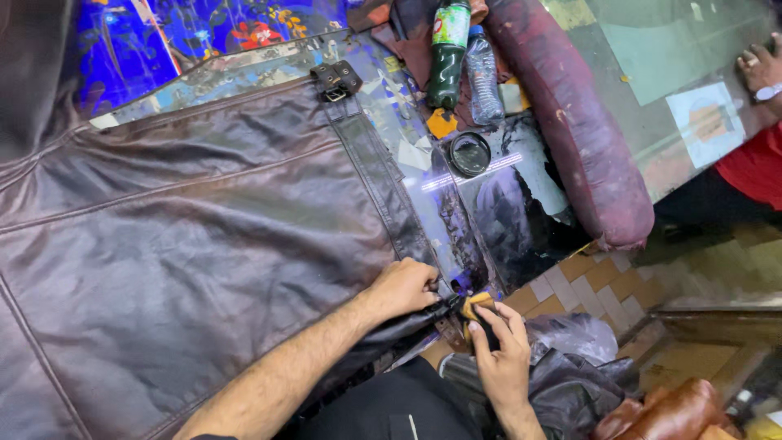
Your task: The person cleans a brown leather jacket laid on a glass work table. They hold the jacket flat with one hand and scrub its surface, seams, and buckle straps with a sponge, working section by section across the front, sleeves, and edges, dipping the sponge near a tin of polish or cleaner on the table.
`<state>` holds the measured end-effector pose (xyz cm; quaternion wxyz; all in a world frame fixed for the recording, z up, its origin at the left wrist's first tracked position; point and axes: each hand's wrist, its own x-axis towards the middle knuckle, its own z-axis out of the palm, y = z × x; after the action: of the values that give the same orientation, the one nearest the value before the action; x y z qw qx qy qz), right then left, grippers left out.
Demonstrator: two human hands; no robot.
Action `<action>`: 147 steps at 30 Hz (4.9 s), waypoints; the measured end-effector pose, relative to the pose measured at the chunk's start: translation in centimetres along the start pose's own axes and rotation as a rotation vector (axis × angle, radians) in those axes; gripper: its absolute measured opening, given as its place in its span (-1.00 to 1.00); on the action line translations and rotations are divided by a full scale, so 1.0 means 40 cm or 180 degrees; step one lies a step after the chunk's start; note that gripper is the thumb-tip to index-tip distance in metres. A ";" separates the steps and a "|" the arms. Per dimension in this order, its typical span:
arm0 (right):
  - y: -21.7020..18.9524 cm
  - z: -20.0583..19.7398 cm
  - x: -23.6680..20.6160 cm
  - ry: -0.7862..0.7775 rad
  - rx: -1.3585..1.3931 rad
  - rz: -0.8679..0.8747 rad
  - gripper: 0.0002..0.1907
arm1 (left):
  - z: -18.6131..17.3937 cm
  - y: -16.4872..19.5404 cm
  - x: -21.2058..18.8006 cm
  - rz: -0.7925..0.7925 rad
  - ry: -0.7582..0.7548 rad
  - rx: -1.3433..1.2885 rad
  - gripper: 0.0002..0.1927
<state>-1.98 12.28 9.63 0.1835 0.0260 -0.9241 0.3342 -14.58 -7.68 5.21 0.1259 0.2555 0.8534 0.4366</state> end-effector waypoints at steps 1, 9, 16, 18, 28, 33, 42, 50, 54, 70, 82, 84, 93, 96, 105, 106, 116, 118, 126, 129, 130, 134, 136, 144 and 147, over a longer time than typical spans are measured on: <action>-0.009 0.006 0.001 0.0076 -0.0171 -0.0057 -0.69 | 0.007 0.006 -0.012 -0.0129 0.0249 -0.0150 -0.81; -0.059 0.100 0.027 -0.0248 -0.1109 -0.0859 -0.75 | 0.037 -0.014 -0.045 -0.0784 0.1059 -0.0775 -0.74; -0.059 0.109 0.036 -0.0553 -0.1378 -0.0681 -0.80 | 0.048 -0.023 -0.020 -0.0971 0.1008 -0.0901 -0.63; -0.076 0.118 0.019 -0.0616 -0.1188 -0.0890 -0.75 | 0.046 -0.026 -0.021 -0.1023 0.1000 -0.0890 -0.63; -0.067 0.073 0.096 -0.0516 -0.1403 -0.0509 -0.84 | 0.027 -0.022 -0.007 -0.1214 0.0887 -0.0917 -0.69; -0.107 0.086 0.059 -0.0158 -0.1120 -0.0623 -0.81 | 0.033 -0.033 -0.002 -0.1307 0.0864 -0.1143 -0.70; -0.068 0.105 0.131 -0.0514 -0.1288 -0.0557 -0.86 | 0.041 -0.048 0.007 -0.1054 0.1029 -0.1137 -0.69; -0.090 0.095 0.068 -0.0579 -0.1815 -0.1632 -0.62 | 0.039 -0.049 0.004 -0.0864 0.1183 -0.0941 -0.65; -0.065 0.087 0.081 -0.1023 -0.2142 -0.2084 -0.55 | 0.050 -0.048 -0.005 -0.1073 0.0985 -0.1122 -0.66; -0.095 0.080 0.100 -0.0896 -0.1875 -0.1766 -0.66 | 0.032 -0.042 -0.002 -0.1047 0.0972 -0.1030 -0.65; 0.070 0.007 0.390 0.0296 -0.0203 -0.0642 -0.78 | 0.059 -0.068 -0.050 -0.0091 0.1214 -0.0585 -0.79; 0.097 0.013 0.475 0.0463 -0.0527 -0.0656 -0.79 | 0.062 -0.062 -0.061 0.0181 0.1320 -0.0431 -0.81; 0.047 0.118 0.658 0.0315 -0.1664 -0.1074 -0.83 | 0.038 -0.031 -0.089 0.0481 0.1363 -0.0340 -0.73; 0.031 0.130 0.656 0.0296 -0.1853 -0.1079 -0.85 | 0.035 -0.034 -0.091 0.0570 0.1417 -0.0336 -0.72; 0.119 0.084 0.532 0.0358 -0.1748 -0.0447 -0.80 | 0.008 -0.011 -0.088 0.0239 0.1334 -0.0624 -0.73; 0.133 0.084 0.498 0.0076 -0.1923 -0.0330 -0.79 | -0.008 -0.011 -0.085 0.0370 0.1524 -0.0604 -0.75; 0.192 -0.034 0.428 -0.1057 -0.2729 -0.0245 -0.79 | -0.528 -0.210 -0.070 -0.0897 0.3211 0.1865 -0.45; 0.185 -0.025 0.424 0.0042 -0.2169 -0.0607 -0.74 | -0.590 -0.249 -0.107 -0.1419 0.3170 0.2184 -0.37; 0.202 -0.026 0.395 -0.0516 -0.2311 -0.0054 -0.78 | -0.635 -0.293 -0.126 -0.1040 0.2841 0.2364 -0.80; 0.207 -0.023 0.388 -0.0250 -0.2009 -0.0166 -0.79 | -0.694 -0.285 -0.103 -0.1006 0.3062 0.2352 -0.80; 0.208 -0.013 0.381 -0.0382 -0.1940 -0.0099 -0.79 | -0.710 -0.286 -0.103 -0.1017 0.3089 0.2388 -0.81; 0.228 0.000 0.349 -0.0263 -0.1798 -0.0192 -0.70 | -0.755 -0.291 -0.109 -0.1171 0.2909 0.2757 -0.84; 0.238 -0.006 0.342 -0.0307 -0.1822 -0.0081 -0.60 | -0.756 -0.292 -0.109 -0.1244 0.2830 0.2758 -0.80; 0.046 -0.016 0.188 0.0786 0.4511 0.1058 -0.57 | -0.606 -0.157 -0.076 -0.0474 0.2951 0.3040 -0.70; -0.058 0.066 0.116 0.0514 0.5604 0.0731 -0.57 | -0.298 -0.017 -0.070 0.1594 0.2109 0.1695 -0.80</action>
<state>-6.74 9.19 10.82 0.1270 0.0412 -0.3135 0.9402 -17.66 -17.64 11.62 -0.3307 0.3235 0.8419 0.2780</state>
